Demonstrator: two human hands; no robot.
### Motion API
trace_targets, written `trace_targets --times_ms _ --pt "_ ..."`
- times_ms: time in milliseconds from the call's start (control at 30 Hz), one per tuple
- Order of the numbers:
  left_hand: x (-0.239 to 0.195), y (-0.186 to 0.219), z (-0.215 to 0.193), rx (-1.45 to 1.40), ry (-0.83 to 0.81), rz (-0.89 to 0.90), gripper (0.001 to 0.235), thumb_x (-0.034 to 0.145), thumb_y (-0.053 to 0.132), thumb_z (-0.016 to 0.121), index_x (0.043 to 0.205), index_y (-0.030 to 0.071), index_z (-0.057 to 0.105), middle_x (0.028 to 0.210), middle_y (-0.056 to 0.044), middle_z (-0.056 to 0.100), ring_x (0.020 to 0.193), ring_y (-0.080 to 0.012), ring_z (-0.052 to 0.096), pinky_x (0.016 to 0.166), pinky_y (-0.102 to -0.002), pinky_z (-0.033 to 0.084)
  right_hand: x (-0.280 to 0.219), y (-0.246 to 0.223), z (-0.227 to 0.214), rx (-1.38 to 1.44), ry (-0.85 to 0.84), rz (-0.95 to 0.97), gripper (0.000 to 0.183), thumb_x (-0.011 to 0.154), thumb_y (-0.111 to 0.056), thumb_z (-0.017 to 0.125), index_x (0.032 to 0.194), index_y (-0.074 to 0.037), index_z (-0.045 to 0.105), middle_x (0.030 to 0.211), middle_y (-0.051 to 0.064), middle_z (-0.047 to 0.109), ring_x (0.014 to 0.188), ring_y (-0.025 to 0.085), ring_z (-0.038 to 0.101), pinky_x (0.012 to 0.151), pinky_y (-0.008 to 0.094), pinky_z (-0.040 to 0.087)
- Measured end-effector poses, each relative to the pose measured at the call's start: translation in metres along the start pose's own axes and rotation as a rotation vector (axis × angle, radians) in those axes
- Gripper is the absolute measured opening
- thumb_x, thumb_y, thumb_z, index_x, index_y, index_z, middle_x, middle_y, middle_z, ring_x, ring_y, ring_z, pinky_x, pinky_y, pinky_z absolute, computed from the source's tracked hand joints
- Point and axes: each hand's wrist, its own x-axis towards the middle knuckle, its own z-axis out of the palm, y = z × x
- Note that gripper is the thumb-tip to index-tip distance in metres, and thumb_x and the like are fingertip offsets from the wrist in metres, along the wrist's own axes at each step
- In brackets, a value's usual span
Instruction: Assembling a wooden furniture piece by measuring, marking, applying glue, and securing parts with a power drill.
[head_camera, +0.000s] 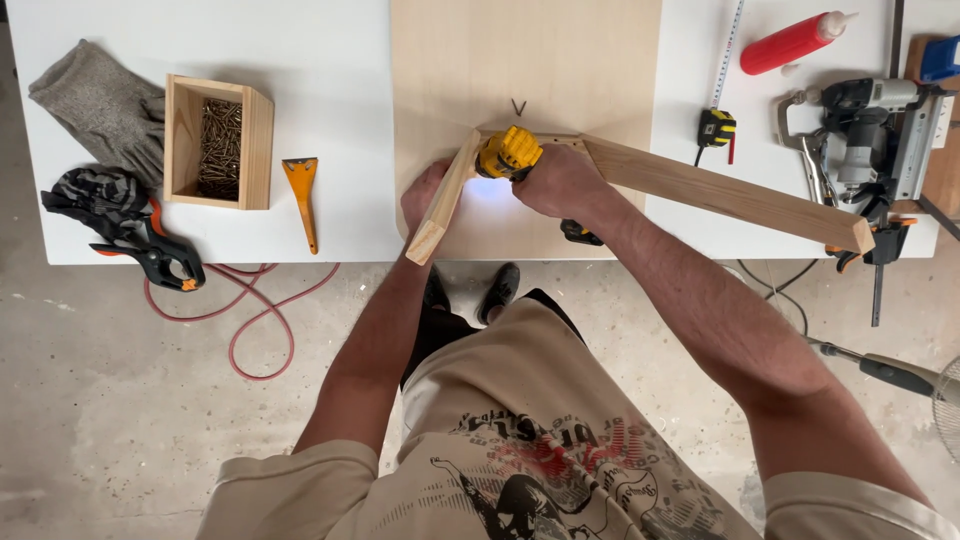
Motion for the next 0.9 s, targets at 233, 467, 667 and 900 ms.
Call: trace_targets --times_ms 233,467,667,900 --pt "0.003 0.003 -0.014 -0.086 -0.204 -0.057 0.037 0.096 0.042 0.059 0.131 0.027 0.059 0.111 -0.002 0.07 0.114 -0.0261 0.068 0.102 -0.04 0.054 -0.006 -0.013 -0.004 -0.009 -0.045 0.03 0.041 0.089 -0.038 0.069 0.104 -0.001 0.071 0.094 0.019 0.075 0.092 0.037 0.074 0.073 0.044 0.057" --pt "0.001 -0.006 -0.008 -0.066 -0.198 -0.037 0.038 0.098 0.042 0.056 0.132 0.026 0.059 0.112 -0.002 0.07 0.114 -0.0234 0.068 0.101 -0.037 0.054 -0.006 -0.01 -0.005 0.026 -0.034 -0.043 0.032 0.089 -0.034 0.068 0.095 -0.003 0.071 0.085 0.016 0.073 0.083 0.032 0.072 0.067 0.04 0.056" --pt "0.007 0.003 -0.02 -0.104 -0.275 -0.052 0.04 0.101 0.044 0.049 0.136 0.026 0.056 0.121 -0.002 0.069 0.122 -0.0238 0.065 0.108 -0.036 0.05 0.003 -0.003 0.002 0.03 -0.03 -0.036 0.032 0.088 -0.037 0.069 0.091 -0.006 0.071 0.083 0.013 0.073 0.081 0.03 0.072 0.065 0.038 0.056" --pt "0.007 0.005 -0.024 -0.101 -0.298 -0.07 0.041 0.099 0.046 0.05 0.135 0.025 0.057 0.117 -0.003 0.068 0.12 -0.0249 0.065 0.107 -0.037 0.051 0.005 0.0 -0.002 -0.015 -0.003 -0.089 0.033 0.089 -0.036 0.069 0.089 -0.003 0.07 0.081 0.017 0.072 0.082 0.036 0.073 0.065 0.043 0.054"
